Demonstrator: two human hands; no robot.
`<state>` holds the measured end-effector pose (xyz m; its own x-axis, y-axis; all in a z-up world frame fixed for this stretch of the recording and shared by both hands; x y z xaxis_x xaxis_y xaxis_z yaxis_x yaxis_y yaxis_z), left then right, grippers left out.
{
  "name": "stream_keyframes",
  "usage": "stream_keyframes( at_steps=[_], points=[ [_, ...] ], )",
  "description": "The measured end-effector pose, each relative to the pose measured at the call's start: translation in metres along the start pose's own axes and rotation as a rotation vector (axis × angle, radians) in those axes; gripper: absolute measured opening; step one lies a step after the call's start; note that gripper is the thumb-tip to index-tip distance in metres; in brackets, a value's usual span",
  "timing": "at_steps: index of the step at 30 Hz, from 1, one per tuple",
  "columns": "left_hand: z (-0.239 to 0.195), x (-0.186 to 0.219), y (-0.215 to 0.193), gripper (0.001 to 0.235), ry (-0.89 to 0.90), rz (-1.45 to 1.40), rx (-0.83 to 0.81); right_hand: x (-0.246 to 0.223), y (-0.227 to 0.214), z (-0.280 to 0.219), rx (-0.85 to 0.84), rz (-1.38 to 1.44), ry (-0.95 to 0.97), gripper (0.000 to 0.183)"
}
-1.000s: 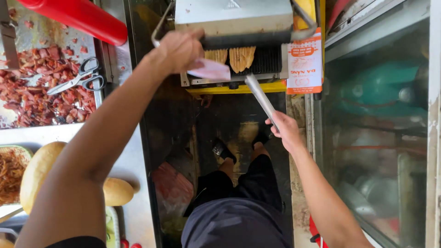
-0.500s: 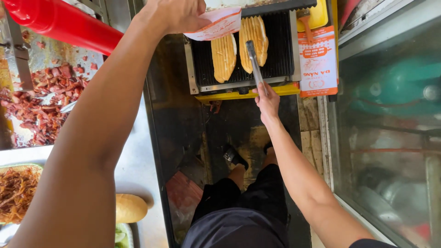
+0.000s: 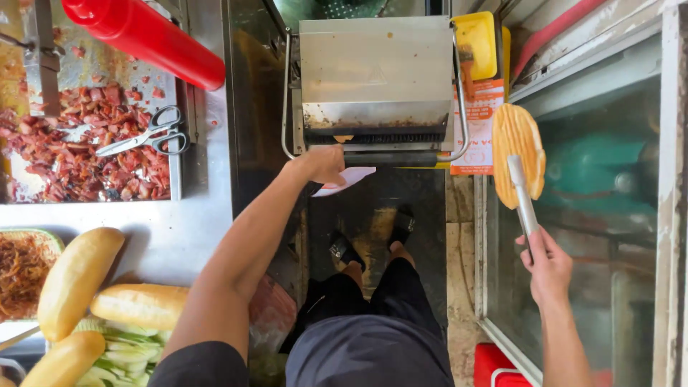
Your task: Preparing and toasting banh mi sandwiches at a food stall.
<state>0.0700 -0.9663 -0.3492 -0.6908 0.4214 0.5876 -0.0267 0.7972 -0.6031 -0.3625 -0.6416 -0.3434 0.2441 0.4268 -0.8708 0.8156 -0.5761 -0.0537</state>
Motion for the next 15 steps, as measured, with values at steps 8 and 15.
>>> stream_keyframes(
  at_steps=[8, 15],
  points=[
    [0.013, -0.032, 0.074, 0.024, -0.145, 0.159, 0.505, -0.122, 0.092, 0.025, -0.532, -0.022, -0.062, 0.04],
    [-0.175, 0.091, -0.028, 0.022, -0.5, -0.94, 1.051, -0.179, 0.181, 0.022, -1.129, -0.139, -0.05, 0.043]
  ],
)
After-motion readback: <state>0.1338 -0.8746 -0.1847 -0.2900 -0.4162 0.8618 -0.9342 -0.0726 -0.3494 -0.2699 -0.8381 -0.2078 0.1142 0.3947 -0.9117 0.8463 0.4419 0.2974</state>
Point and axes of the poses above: each hand's wrist, its own z-axis towards the middle knuckle, its own y-axis out of the palm, x = y × z, the point moved 3 cm from there along z, towards the middle knuckle
